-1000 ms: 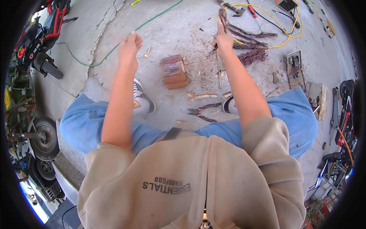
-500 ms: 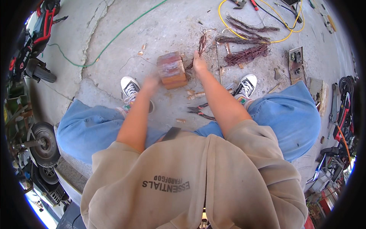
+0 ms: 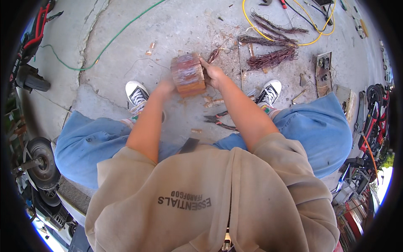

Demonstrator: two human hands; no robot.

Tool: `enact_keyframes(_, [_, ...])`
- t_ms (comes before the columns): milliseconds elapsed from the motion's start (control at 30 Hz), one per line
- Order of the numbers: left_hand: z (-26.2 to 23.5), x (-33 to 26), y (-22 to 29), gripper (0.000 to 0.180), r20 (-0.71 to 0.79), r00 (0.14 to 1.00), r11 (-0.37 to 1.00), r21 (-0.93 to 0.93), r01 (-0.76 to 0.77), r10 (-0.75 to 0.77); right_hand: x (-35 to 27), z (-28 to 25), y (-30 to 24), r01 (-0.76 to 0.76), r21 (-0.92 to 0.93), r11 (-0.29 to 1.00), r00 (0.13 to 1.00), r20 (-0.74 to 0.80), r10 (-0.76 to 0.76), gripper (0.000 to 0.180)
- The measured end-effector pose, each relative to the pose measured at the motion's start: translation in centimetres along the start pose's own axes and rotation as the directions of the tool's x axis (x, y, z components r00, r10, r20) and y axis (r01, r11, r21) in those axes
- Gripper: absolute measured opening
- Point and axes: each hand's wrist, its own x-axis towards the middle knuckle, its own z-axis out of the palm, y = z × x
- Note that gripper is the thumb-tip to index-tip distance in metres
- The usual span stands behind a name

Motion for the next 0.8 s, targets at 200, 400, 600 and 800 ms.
enact_keyframes(200, [0.2,-0.5,-0.1,0.03,-0.021,0.996,0.962,-0.258,-0.089,0.087,-1.3,-1.4,-3.5,-0.161,-0.541,0.825,0.986,-0.061,0.152,0.027])
enact_keyframes(400, [-2.2,-1.3,-1.2,0.019,-0.043,0.991,0.906,-0.401,-0.133,0.126,-0.8,-4.1,-5.5,-0.037,-0.483,0.875,0.994,-0.106,-0.017,0.017])
enact_keyframes(600, [-3.7,1.3,-4.4,0.031,-0.091,0.969,0.748,-0.621,-0.236,0.231,0.1,-4.0,-6.4,0.182,-0.75,0.636,0.931,-0.077,-0.357,0.016])
enact_keyframes(800, [-1.6,0.7,-4.0,0.031,-0.331,0.935,0.725,-0.612,-0.316,0.127,0.3,-1.8,-9.2,0.433,-0.727,0.532,0.786,0.016,-0.618,0.024])
